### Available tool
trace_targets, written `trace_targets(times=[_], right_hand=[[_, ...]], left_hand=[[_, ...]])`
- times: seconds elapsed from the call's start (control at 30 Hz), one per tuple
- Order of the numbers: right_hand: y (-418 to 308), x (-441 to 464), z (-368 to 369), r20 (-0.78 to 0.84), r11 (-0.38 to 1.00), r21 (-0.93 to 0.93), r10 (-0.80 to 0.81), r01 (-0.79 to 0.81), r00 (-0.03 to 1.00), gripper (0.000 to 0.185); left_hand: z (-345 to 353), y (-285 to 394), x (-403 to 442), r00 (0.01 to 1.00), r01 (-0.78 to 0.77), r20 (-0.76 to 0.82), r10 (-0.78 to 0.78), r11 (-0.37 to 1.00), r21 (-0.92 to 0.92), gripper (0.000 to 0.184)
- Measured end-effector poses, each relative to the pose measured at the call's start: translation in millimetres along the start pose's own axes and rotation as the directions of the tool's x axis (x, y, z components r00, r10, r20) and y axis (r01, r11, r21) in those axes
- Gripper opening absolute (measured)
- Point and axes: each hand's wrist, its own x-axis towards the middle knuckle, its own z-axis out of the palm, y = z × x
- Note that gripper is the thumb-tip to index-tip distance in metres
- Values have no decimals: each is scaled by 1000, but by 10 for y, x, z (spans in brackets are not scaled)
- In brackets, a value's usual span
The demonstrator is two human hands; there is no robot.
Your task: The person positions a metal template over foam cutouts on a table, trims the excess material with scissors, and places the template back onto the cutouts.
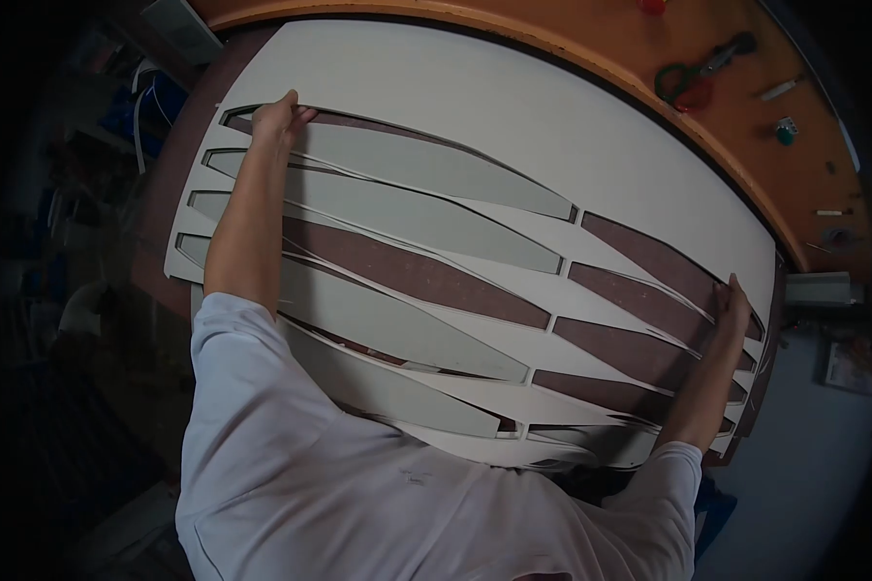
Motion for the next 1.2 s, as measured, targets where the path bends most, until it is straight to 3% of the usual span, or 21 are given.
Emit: trace_targets(times=[0.23, 0.5, 0.7, 1.2], right_hand=[[123, 251, -101, 43, 1000, 25, 18, -19, 999, 23], [-43, -230, 65, 20, 999, 41, 26, -27, 999, 25], [-192, -615, 201, -14, 998, 61, 3, -2, 1000, 25], [-95, -464, 110, -75, 997, 11, 73, -72, 994, 36]], left_hand=[[-1, 3, 9, 1000, -2, 0, 2, 1000, 23, 20], [-240, -139, 510, 997, 59, -55, -60, 998, -19, 24], [-325, -112, 342, 999, 30, -33, -30, 1000, 1, 30], [-323, -120, 243, 998, 48, -51, -46, 998, 30, 24]])
